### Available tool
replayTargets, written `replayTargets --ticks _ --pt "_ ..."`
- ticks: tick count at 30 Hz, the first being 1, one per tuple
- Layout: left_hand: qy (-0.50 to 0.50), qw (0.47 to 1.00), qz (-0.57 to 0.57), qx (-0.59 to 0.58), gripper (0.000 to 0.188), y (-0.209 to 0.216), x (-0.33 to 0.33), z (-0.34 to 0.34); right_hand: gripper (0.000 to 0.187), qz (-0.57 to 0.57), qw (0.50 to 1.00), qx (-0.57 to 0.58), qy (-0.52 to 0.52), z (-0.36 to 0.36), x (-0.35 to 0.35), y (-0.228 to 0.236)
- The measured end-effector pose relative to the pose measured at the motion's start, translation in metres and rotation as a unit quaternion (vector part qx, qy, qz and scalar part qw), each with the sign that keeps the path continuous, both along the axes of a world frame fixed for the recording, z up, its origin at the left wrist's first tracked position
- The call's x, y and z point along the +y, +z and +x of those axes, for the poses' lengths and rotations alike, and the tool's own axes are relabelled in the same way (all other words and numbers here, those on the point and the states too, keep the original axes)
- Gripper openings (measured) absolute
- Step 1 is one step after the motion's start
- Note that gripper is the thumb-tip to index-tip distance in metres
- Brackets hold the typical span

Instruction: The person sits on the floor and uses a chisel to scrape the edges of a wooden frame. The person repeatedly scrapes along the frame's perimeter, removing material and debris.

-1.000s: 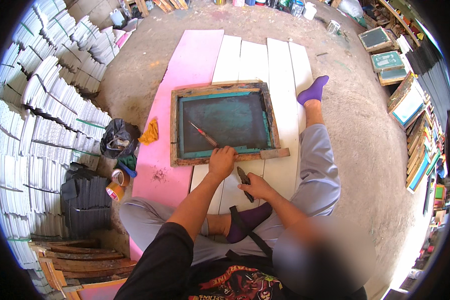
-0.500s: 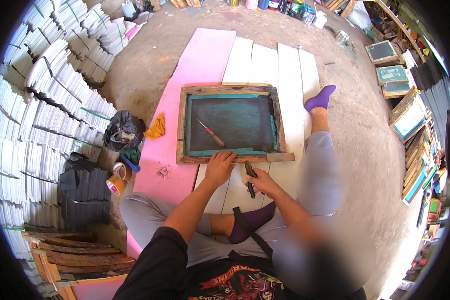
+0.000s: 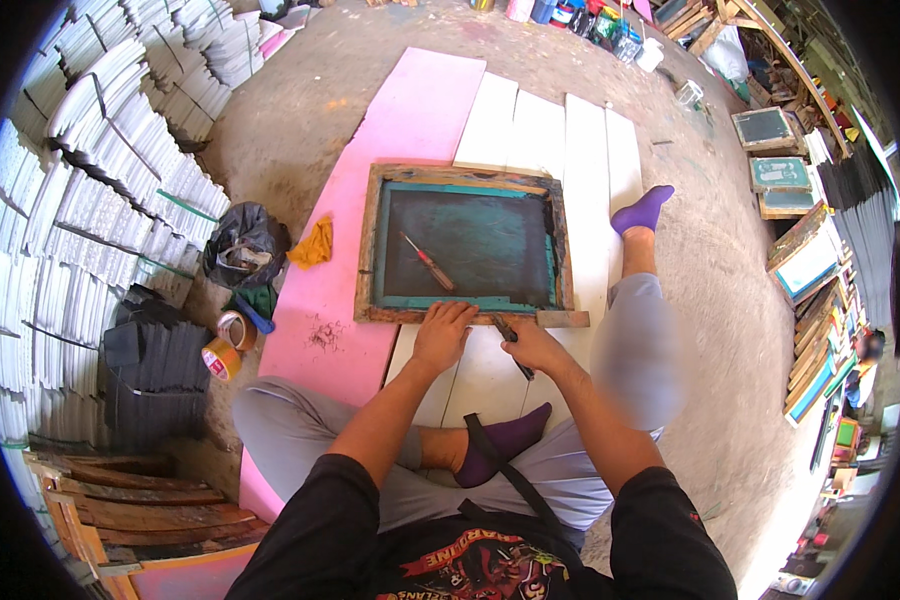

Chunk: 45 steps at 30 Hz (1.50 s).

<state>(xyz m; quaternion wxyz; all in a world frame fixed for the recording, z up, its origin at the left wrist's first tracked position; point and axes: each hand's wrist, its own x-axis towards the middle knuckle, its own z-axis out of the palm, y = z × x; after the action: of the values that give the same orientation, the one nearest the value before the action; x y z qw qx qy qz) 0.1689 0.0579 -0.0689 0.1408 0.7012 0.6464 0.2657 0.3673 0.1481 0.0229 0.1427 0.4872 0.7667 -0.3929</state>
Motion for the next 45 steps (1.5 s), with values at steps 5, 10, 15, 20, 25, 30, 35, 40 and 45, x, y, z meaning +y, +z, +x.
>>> replayTargets --ticks 5,10,15,20,25,30,35,40,45 --pt "-0.004 1.0 0.003 -0.005 0.047 -0.003 0.0 0.001 0.043 0.013 1.0 0.011 0.022 -0.003 0.007 0.001" --pt "-0.004 1.0 0.014 0.003 0.05 -0.01 -0.003 0.001 0.031 0.023 1.0 0.003 0.01 -0.002 0.007 -0.016" --pt "-0.01 1.0 0.009 0.005 0.055 -0.009 0.001 0.001 0.041 0.039 0.995 -0.084 -0.034 -0.003 -0.014 -0.03" --pt "-0.011 1.0 -0.004 -0.005 0.052 -0.007 0.0 0.0 0.036 0.081 0.988 -0.047 -0.124 -0.013 -0.035 -0.03" --pt "-0.008 1.0 -0.013 -0.001 0.05 -0.007 -0.001 0.001 0.034 0.073 0.985 -0.071 -0.138 -0.017 -0.041 -0.025" --pt "-0.021 0.999 0.001 0.031 0.052 -0.002 -0.005 0.003 0.036 0.076 0.983 -0.073 -0.15 -0.016 -0.045 -0.033" --pt "-0.034 0.997 0.03 0.062 0.052 -0.002 -0.007 0.002 0.032 0.078 0.982 -0.065 -0.16 -0.018 -0.051 -0.031" --pt "-0.022 0.998 0.023 0.049 0.05 -0.01 -0.004 0.002 0.03 0.084 0.98 -0.055 -0.171 -0.017 -0.052 -0.04" --pt "-0.015 0.998 0.037 0.043 0.046 -0.015 0.002 0.001 0.028 0.108 0.974 -0.03 -0.199 -0.015 -0.056 -0.054"
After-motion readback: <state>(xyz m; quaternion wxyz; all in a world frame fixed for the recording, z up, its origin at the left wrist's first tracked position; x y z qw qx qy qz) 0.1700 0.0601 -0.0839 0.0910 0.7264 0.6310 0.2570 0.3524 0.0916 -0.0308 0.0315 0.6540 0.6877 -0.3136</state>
